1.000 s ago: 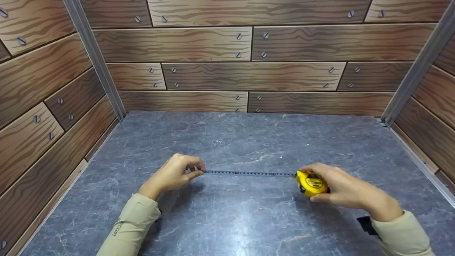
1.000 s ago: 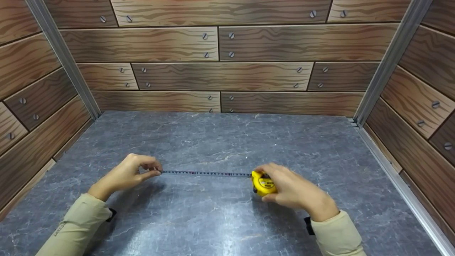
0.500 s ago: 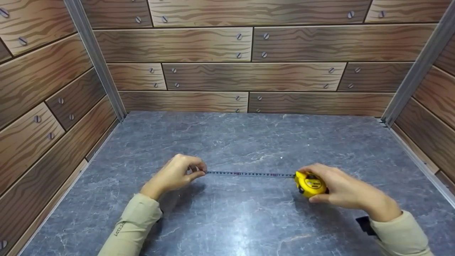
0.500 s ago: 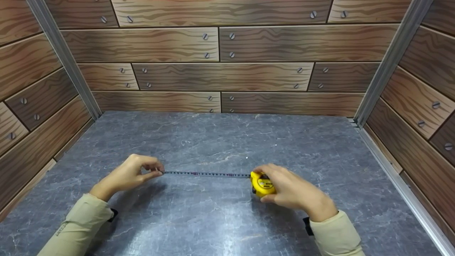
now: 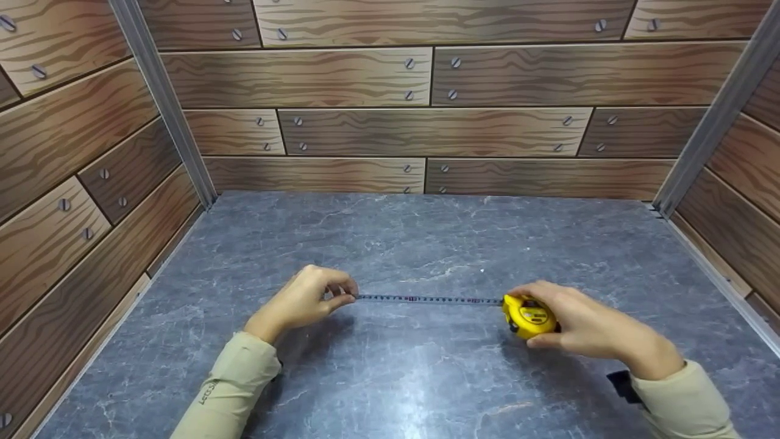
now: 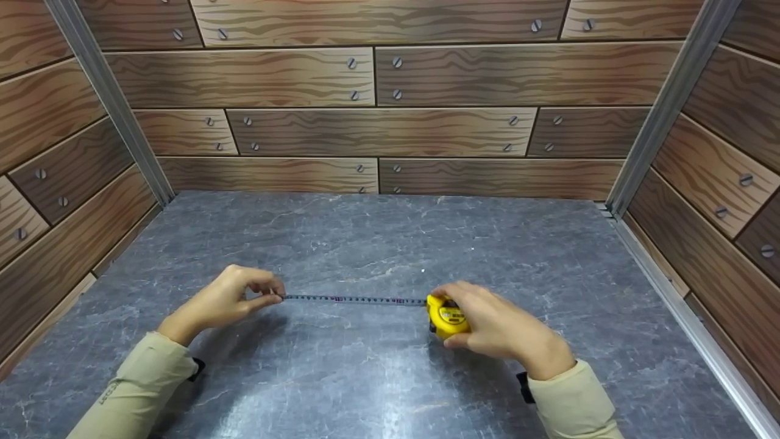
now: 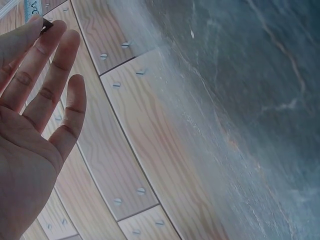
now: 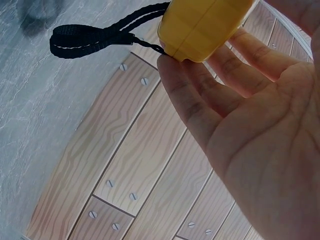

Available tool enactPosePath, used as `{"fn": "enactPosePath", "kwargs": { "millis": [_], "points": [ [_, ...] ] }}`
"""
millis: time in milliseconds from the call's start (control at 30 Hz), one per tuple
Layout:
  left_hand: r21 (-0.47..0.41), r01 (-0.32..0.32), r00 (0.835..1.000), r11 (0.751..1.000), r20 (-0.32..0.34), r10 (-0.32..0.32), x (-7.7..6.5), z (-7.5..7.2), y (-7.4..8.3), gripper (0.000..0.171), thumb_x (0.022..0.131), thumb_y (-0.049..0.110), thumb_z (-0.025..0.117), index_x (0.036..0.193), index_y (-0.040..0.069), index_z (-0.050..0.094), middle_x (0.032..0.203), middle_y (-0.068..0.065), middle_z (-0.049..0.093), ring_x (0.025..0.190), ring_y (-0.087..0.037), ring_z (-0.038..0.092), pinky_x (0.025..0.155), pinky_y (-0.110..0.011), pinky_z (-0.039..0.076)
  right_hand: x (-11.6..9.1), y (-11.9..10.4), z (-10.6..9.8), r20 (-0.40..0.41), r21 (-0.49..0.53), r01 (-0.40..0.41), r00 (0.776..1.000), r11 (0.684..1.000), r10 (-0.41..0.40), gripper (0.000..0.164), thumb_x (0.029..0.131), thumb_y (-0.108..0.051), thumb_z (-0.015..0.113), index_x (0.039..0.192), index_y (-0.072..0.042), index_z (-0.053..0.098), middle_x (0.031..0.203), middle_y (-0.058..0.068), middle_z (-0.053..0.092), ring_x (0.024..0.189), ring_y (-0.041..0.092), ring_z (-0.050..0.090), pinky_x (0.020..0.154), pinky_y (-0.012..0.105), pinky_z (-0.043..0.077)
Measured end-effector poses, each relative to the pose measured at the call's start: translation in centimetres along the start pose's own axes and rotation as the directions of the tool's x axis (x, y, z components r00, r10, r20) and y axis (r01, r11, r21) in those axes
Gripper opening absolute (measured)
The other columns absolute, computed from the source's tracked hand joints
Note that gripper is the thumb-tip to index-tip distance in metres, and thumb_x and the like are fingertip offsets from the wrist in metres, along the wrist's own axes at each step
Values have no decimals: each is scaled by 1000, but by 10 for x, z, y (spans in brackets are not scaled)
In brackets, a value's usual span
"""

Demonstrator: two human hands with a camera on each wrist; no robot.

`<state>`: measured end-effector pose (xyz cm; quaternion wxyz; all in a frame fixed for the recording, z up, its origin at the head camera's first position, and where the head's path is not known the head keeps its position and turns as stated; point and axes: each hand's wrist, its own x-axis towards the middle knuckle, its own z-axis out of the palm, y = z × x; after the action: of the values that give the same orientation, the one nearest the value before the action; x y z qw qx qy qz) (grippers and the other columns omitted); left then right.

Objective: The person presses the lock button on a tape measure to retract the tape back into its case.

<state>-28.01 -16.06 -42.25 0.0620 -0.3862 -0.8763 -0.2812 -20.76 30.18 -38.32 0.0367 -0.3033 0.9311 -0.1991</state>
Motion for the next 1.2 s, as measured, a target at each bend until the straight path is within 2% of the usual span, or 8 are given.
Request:
{"fn": "enactPosePath", "kwargs": {
  "millis": [533, 867, 1200],
  "points": [
    [3, -6, 1000, 1000, 11, 6, 2, 1, 1, 4, 100, 15, 77, 102, 14, 81, 96, 1, 82, 86, -15, 76, 79, -46, 66, 4, -3, 1, 19, 12, -19, 1000, 1000, 19, 67, 90, -25, 88, 148, -11, 57, 142, 10, 66, 125, 30, 66, 106, 56, 58],
    [-8, -10, 1000, 1000, 11, 11, 4, 3, 4, 5, 101, 16, 77, 101, 13, 81, 95, 3, 82, 85, -13, 75, 79, -42, 65, 6, -4, 2, 20, 0, 4, 1000, 1000, -4, 67, 92, -29, 87, 149, -12, 55, 142, 9, 66, 126, 31, 66, 104, 56, 58],
    [-14, -14, 1000, 1000, 22, 15, 7, 6, 5, 4, 100, 15, 77, 100, 13, 80, 95, 1, 82, 85, -13, 75, 79, -44, 66, 7, -4, 4, 28, 3, -7, 1000, 1000, 7, 67, 91, -27, 87, 149, -13, 56, 141, 8, 66, 124, 29, 66, 104, 56, 58]
  ]
}}
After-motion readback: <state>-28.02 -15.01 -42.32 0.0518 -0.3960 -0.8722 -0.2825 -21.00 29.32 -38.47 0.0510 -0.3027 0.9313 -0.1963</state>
